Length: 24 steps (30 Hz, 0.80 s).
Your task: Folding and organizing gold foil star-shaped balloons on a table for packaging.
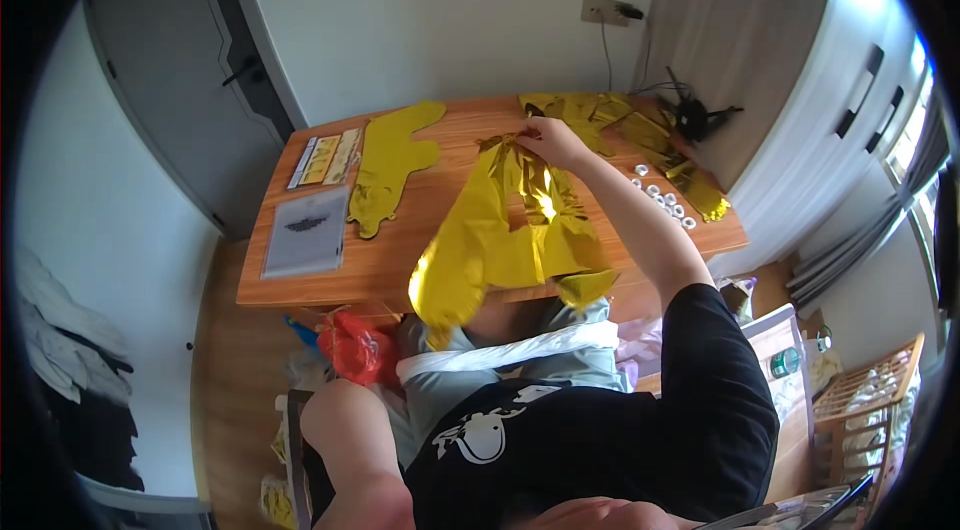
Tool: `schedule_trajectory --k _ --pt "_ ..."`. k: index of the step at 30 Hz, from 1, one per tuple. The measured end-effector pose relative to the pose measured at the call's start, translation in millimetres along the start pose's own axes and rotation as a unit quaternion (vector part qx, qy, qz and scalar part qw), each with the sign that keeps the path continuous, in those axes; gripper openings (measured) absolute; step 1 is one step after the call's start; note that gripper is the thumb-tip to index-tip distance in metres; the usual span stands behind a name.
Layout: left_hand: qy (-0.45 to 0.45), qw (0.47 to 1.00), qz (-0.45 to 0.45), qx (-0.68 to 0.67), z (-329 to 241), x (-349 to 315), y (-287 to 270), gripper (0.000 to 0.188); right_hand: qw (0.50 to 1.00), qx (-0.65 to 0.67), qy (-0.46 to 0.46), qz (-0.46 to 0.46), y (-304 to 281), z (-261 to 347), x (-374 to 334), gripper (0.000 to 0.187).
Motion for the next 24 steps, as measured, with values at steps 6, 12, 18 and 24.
schedule_trajectory --k 6,12,18,24 --pt "-0.036 0.995 0.087 0.028 -14 3 -50 0.014 0.951 -0.271 -0.051 -0.139 12 -73 0 0.047" --pt "-0.031 0.972 0.205 0.109 66 30 -71 0.018 0.948 -0.308 -0.054 0.053 102 -26 -68 0.067" --pt "-0.046 0.942 0.309 0.124 170 11 -79 0.029 0.973 -0.181 -0.116 0.085 81 -28 -75 0.066" --pt "-0.272 0.648 0.531 0.474 260 -75 -191 0.016 0.936 -0.336 0.090 -0.057 -15 -178 -16 0.053"
Point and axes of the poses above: each hand's wrist, its own x-axis towards the middle knuckle, its own y-axis out of the palm, z = x × y, the point moved 9 cm from there along x, towards the middle knuckle, and after that the axes turned 13 degrees about -z, right-handed, at the moved point
